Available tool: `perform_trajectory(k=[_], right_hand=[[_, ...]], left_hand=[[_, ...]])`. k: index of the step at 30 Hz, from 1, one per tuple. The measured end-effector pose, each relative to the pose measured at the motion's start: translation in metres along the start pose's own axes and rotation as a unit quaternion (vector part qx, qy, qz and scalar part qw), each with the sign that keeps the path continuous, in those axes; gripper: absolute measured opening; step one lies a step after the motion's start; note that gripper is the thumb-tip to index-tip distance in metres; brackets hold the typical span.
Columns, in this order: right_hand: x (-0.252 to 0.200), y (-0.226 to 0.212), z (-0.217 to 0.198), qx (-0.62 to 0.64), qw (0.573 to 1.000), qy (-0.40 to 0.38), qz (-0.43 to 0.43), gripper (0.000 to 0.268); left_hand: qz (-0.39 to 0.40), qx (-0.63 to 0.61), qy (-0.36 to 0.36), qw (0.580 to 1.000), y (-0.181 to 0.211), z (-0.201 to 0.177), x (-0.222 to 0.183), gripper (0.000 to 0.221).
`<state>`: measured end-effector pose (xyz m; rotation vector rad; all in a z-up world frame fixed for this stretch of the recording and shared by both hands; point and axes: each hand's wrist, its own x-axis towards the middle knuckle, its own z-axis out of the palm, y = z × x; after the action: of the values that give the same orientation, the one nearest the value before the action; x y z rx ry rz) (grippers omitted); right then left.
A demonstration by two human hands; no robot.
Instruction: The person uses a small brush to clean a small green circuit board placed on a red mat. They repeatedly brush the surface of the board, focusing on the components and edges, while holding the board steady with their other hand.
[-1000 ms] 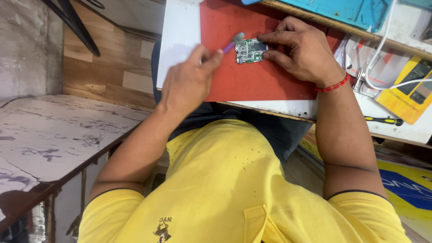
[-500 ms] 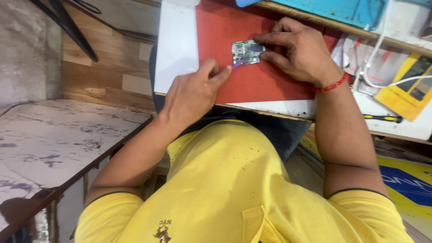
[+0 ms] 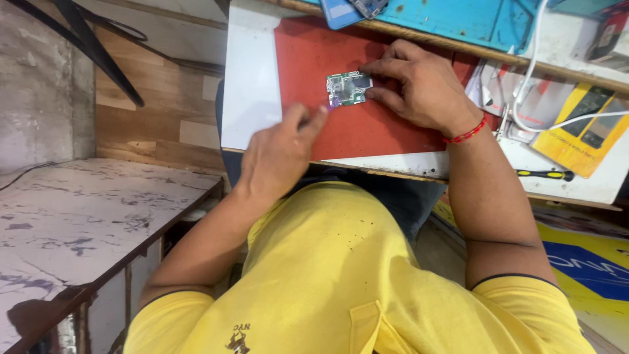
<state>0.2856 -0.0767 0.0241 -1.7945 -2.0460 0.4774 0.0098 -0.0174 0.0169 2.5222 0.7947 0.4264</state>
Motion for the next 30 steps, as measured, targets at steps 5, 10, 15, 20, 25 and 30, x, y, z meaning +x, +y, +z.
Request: perform_trajectory(k=[5, 10, 15, 20, 25, 30], right_hand=[[-0.001, 0.002, 0.001, 0.002, 1.000, -0.004, -0.007, 0.036], [0.000, 0.004, 0.001, -0.013, 1.000, 0.001, 0.000, 0.034], [0.004, -0.001, -0.005, 0.031, 0.999, -0.018, 0.027, 0.038], [0.003, -0.001, -0.002, 0.010, 0.999, -0.023, 0.028, 0.038], [0.002, -0.002, -0.002, 0.011, 0.999, -0.027, 0.027, 0.036], [0.001, -0.001, -0.003, 0.015, 1.000, -0.019, 0.018, 0.036]], left_hand=[[-0.038, 0.005, 0.014, 0.999, -0.009, -0.002, 0.005, 0.034], [0.004, -0.032, -0.032, 0.999, 0.005, 0.003, -0.001, 0.038], [-0.034, -0.041, 0.017, 0.998, -0.002, 0.004, 0.010, 0.030], [-0.054, 0.005, 0.022, 0.998, -0.017, 0.000, 0.011, 0.033], [-0.003, -0.022, -0.009, 1.000, -0.014, 0.004, 0.012, 0.034], [0.007, -0.012, 0.004, 1.000, -0.011, 0.004, 0.011, 0.034]])
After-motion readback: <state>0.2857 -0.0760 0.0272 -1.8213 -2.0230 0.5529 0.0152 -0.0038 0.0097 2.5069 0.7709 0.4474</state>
